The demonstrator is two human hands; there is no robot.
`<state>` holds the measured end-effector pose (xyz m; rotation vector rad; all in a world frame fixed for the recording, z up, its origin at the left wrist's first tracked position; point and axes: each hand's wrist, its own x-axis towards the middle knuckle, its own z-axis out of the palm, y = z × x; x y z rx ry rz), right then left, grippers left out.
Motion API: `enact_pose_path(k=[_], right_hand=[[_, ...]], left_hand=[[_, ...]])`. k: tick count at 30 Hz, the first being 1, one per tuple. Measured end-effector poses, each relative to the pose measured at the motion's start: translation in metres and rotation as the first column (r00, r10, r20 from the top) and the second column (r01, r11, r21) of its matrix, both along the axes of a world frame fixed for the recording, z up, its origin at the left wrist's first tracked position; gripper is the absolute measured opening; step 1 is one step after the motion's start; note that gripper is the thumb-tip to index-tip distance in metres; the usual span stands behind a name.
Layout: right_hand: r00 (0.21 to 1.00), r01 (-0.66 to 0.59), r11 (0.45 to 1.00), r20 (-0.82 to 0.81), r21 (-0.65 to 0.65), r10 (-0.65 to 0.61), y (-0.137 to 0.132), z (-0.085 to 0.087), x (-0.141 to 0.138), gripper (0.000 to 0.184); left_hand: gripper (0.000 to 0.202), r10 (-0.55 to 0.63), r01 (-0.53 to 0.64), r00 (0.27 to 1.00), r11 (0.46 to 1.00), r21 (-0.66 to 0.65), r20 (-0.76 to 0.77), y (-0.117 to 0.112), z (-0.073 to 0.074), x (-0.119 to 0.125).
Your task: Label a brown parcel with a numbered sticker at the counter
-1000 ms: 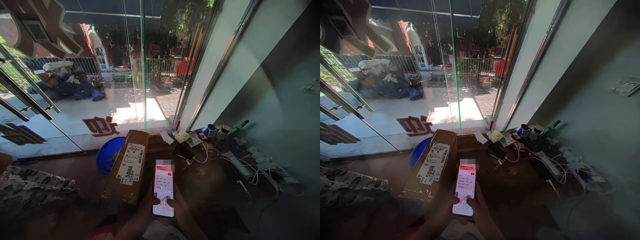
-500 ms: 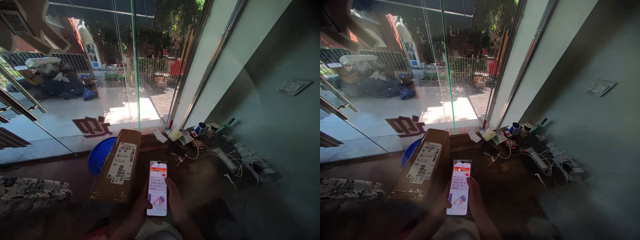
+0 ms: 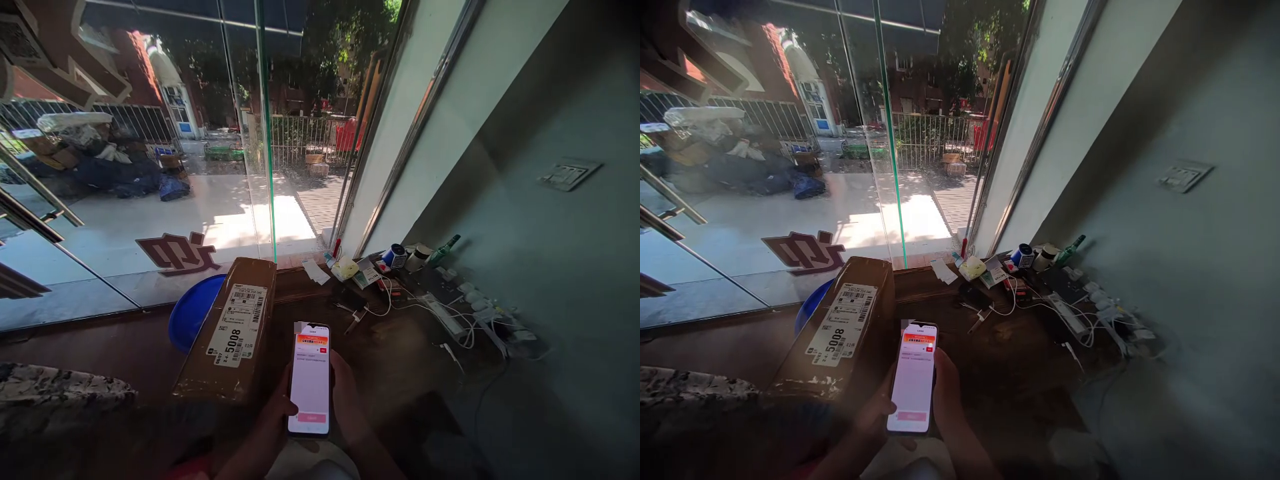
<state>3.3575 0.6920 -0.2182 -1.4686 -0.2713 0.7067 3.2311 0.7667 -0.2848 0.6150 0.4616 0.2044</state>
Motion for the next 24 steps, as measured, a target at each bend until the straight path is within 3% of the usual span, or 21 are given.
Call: enact_pose_path(k=[4,8,16,21,24], right_hand=[[0.994,-0.03,0.998,-0.107,0.057,0.036,0.004,0.0,-0.001,0.06],[0.994,-0.014,1.0,-0.109,0.027,0.017,0.009,-0.003,-0.002,0.059],[0.99,-0.012,0.993,-0.135,0.114,0.028,0.009,-0.011,-0.002,0.051],[0.996,0.027,0.992,-0.092,0.125,-0.016,0.013,-0.017,0.001,0.051],[0.998,0.013,0.995,-0.057,0.103,-0.007,0.015,-0.02,0.003,0.05]], left_hand=[[0.095,-0.022,0.021,1.0,0.998,0.062,0.006,0.006,-0.008,0.004],[0.094,-0.073,0.076,0.997,0.986,0.147,-0.027,0.016,-0.02,0.011],[0.089,-0.014,0.015,1.0,0.992,0.126,-0.004,0.017,-0.033,0.011],[0.1,-0.095,0.094,0.995,0.989,0.114,0.009,0.015,-0.047,0.015],[0.097,-0.028,0.027,1.0,0.992,0.127,0.006,0.013,-0.048,0.017]])
